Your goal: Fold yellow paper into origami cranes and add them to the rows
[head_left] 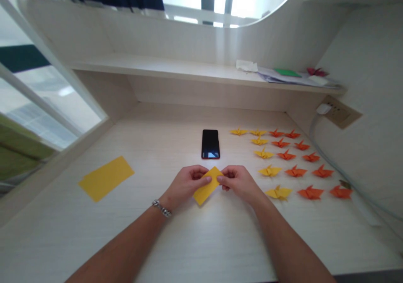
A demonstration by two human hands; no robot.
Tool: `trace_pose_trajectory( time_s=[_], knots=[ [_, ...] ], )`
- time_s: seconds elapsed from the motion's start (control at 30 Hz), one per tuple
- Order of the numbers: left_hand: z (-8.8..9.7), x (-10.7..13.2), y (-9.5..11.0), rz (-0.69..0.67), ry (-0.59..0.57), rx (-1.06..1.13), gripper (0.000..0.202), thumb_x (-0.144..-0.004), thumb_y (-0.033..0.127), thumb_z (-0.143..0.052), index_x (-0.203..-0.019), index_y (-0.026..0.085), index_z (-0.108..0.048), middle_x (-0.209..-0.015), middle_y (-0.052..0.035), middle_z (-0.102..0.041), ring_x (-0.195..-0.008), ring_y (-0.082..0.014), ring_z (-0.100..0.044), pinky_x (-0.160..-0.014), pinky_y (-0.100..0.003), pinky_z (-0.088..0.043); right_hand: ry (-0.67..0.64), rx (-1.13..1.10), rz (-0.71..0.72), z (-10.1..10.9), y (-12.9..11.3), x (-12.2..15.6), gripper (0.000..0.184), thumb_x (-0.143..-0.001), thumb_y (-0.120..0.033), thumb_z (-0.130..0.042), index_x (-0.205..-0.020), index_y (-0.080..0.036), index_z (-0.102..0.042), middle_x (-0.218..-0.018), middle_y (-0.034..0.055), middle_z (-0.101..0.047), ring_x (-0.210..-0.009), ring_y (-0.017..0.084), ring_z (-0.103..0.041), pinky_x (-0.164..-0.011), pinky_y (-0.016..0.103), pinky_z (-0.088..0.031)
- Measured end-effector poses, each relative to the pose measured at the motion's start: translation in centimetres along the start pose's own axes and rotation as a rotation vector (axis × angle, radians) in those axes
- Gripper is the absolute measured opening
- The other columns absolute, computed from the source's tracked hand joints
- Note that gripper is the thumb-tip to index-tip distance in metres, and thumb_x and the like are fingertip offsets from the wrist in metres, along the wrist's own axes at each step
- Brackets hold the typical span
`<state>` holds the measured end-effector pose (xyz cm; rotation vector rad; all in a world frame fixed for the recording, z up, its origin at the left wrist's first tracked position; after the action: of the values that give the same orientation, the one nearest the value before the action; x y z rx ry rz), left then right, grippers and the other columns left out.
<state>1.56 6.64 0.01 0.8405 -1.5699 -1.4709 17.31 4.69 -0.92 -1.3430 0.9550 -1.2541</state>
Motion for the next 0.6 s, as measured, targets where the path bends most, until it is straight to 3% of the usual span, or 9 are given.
trace_pose_trajectory(
  time_s=[0.4,0.6],
  knots=[
    [-0.18,0.17,-0.2,0.023,0.009,0.072,0.018,-0.068,0.025,-0.069,-0.083,0.015,-0.068,-0.074,-0.0037,-0.069,-0.063,-0.014,-0.061,-0.055,-0.022,-0.045,-0.006,-0.2,-0.071,-0.75,-0.14,0.18,0.028,-0.06,-0.029,-0.075,-0.08,-0.012,-0.07,-0.056,0.0025,-0.066,-0.05,0.011,-0.06,-0.052,0.024,-0.049],
    [0.22,0.16,-0.52,0.043,0.073,0.08,0.018,-0.066,0.022,-0.071,-0.082,0.014,-0.07,-0.075,-0.0032,-0.07,-0.064,-0.0138,-0.061,-0.058,-0.022,-0.045,0.023,-0.253,-0.051,-0.74,0.48,-0.38,0.027,-0.058,-0.026,-0.076,-0.08,-0.013,-0.071,-0.056,0.003,-0.067,-0.049,0.013,-0.062,-0.05,0.023,-0.05]
  ],
)
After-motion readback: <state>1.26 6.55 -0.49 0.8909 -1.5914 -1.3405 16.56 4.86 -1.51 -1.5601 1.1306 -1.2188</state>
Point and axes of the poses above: each hand's wrist, its own x-axis away from the middle knuckle, its own z-axis out of the back of the hand, y = z × x, the point moved 6 cm from there along -x, towards the middle knuckle
